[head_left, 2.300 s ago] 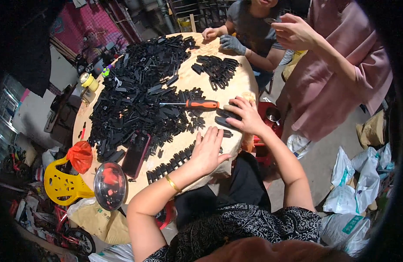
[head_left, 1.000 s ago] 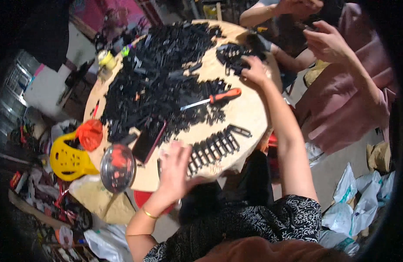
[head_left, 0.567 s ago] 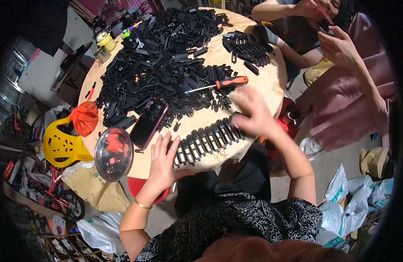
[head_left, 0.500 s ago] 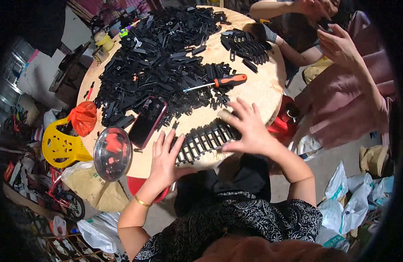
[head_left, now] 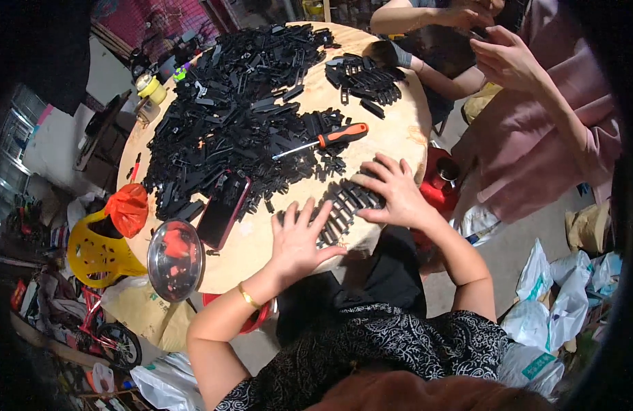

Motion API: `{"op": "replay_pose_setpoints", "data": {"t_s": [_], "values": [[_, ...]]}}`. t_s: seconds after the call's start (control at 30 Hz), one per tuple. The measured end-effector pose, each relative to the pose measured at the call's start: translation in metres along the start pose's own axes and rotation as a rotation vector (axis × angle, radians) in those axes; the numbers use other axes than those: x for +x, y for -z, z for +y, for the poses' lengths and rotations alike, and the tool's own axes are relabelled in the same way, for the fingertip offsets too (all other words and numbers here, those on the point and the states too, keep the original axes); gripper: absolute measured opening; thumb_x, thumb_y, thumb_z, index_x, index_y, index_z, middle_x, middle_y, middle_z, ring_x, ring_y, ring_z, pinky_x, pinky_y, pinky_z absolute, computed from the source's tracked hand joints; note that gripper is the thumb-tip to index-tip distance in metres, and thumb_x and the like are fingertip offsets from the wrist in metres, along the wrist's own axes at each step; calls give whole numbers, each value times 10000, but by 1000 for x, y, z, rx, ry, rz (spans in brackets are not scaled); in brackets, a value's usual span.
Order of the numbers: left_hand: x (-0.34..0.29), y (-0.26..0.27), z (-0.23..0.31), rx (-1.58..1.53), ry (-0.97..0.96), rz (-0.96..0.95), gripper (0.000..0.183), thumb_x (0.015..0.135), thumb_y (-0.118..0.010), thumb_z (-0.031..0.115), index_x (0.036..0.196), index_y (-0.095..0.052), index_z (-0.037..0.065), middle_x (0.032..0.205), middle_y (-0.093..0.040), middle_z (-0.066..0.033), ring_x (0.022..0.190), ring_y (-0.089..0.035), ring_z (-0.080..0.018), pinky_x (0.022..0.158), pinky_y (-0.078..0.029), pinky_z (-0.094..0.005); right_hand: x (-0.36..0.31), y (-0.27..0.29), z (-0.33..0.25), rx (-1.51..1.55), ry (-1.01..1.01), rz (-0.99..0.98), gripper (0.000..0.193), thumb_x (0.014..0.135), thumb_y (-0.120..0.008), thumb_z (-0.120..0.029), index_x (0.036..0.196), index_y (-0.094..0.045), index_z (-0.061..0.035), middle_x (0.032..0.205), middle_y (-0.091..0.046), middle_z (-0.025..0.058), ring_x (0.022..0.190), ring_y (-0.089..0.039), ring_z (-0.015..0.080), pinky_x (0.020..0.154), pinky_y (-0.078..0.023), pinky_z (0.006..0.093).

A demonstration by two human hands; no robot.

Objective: The person assembles a track by connecting black plastic links together by hand, then uses a thin metal tool to press pins into the joints of the track.

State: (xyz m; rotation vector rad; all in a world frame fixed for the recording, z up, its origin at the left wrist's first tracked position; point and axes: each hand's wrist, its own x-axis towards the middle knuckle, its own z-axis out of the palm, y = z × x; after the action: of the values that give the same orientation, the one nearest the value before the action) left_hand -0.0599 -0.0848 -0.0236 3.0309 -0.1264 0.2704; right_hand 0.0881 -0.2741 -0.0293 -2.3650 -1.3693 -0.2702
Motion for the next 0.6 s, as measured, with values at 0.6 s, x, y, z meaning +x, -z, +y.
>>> {"op": "replay_pose_setpoints", "data": {"t_s": [0.6], "values": [[154,-54,82,68,-67,249,753,688,-529,620,1225,-438,99,1041,-485,-129,953,-452,-269,776,-338,-477,54,-13,158,65,-97,234,514,663,-660,-412,1111,-586,-170,1202,-479,135,1194,-341,344,993,-296,424]]}}
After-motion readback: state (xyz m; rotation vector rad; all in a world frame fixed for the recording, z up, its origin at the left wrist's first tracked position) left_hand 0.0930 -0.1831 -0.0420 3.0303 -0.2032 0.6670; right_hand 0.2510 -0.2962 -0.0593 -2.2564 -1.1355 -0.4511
